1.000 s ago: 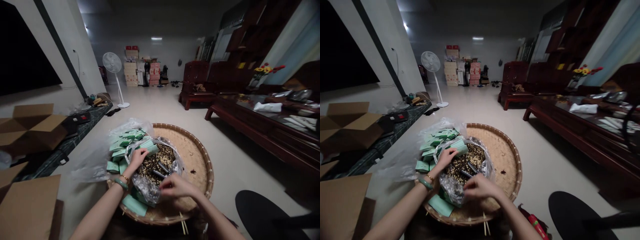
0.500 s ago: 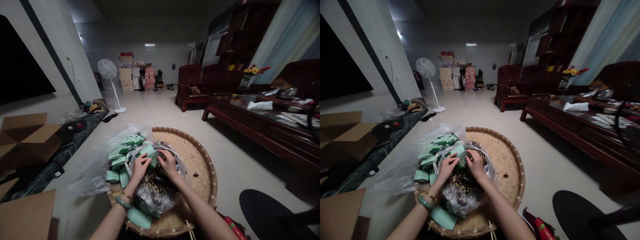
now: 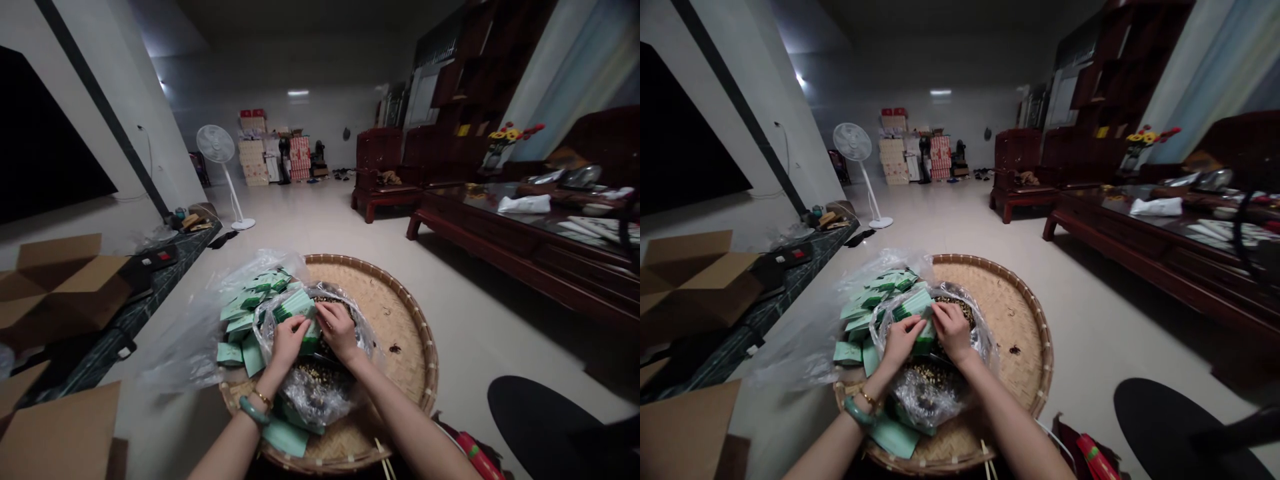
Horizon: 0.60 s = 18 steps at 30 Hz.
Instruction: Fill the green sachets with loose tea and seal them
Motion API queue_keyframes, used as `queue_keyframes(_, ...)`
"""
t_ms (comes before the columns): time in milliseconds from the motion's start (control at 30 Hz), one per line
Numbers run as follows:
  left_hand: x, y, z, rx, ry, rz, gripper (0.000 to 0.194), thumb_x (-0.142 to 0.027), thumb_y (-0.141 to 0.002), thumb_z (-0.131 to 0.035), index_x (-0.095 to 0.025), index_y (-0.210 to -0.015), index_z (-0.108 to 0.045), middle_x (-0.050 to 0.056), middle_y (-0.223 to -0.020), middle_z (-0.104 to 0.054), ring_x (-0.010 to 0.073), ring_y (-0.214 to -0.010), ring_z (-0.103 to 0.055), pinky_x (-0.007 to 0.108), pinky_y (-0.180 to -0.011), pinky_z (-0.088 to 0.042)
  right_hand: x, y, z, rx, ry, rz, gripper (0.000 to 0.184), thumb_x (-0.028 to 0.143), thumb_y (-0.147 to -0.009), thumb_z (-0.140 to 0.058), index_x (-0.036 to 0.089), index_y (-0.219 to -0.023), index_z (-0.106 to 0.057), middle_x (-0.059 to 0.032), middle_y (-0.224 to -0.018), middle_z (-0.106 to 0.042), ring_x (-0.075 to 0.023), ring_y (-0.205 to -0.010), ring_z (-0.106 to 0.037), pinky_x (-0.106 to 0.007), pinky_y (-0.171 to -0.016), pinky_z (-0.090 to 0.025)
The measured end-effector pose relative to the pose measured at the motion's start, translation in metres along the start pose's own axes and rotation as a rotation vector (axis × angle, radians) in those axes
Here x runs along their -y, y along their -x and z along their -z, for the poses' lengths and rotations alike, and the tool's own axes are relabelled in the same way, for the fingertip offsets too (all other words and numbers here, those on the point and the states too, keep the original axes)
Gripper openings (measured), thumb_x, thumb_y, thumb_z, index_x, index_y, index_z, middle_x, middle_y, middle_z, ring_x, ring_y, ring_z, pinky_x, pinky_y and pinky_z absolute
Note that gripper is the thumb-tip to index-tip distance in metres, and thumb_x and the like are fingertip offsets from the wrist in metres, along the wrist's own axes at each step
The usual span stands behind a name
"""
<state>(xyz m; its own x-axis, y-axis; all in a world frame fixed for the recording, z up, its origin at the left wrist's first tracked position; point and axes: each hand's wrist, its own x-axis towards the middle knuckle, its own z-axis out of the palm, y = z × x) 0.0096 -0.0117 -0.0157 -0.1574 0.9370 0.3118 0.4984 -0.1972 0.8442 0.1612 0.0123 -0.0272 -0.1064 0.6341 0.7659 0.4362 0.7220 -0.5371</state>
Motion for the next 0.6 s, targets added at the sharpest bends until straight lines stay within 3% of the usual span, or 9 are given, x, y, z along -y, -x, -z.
queue_keyframes(200,0.000,0.004,0.000,0.025,0.028,0.045,0.029,-0.036,-0.077,-0.058,-0.013,-0.078,-0.076,0.007,-0.078,-0.077,0.0231,-0.071,-0.069,0.033,-0.070,-0.054,0.002,0.000,0.001,0.019,0.020,0.024,0.023,0.024,-0.091,-0.051,0.025,-0.106,-0.069,-0.0105,-0.106,-0.066,-0.0241,-0.101,-0.055,-0.044,-0.088,-0.048)
queue_keyframes(400,-0.003,0.010,0.011,0.053,0.029,0.043,0.025,-0.032,-0.074,-0.061,-0.016,-0.086,-0.076,0.007,-0.087,-0.077,0.0245,-0.079,-0.069,0.035,-0.077,-0.053,0.010,-0.006,0.009,0.109,-0.172,-0.103,0.014,0.030,-0.084,-0.061,0.022,-0.074,-0.068,-0.0077,-0.079,-0.064,-0.0232,-0.083,-0.055,-0.041,-0.078,-0.047)
queue_keyframes(600,0.000,0.015,0.030,0.131,0.065,0.064,0.026,-0.033,-0.076,-0.059,-0.015,-0.084,-0.076,0.006,-0.082,-0.077,0.0238,-0.076,-0.069,0.035,-0.072,-0.056,0.013,-0.010,0.010,0.198,-0.360,-0.278,0.018,0.034,-0.084,-0.057,0.019,-0.079,-0.065,-0.0050,-0.075,-0.065,-0.0191,-0.071,-0.060,-0.032,-0.067,-0.048)
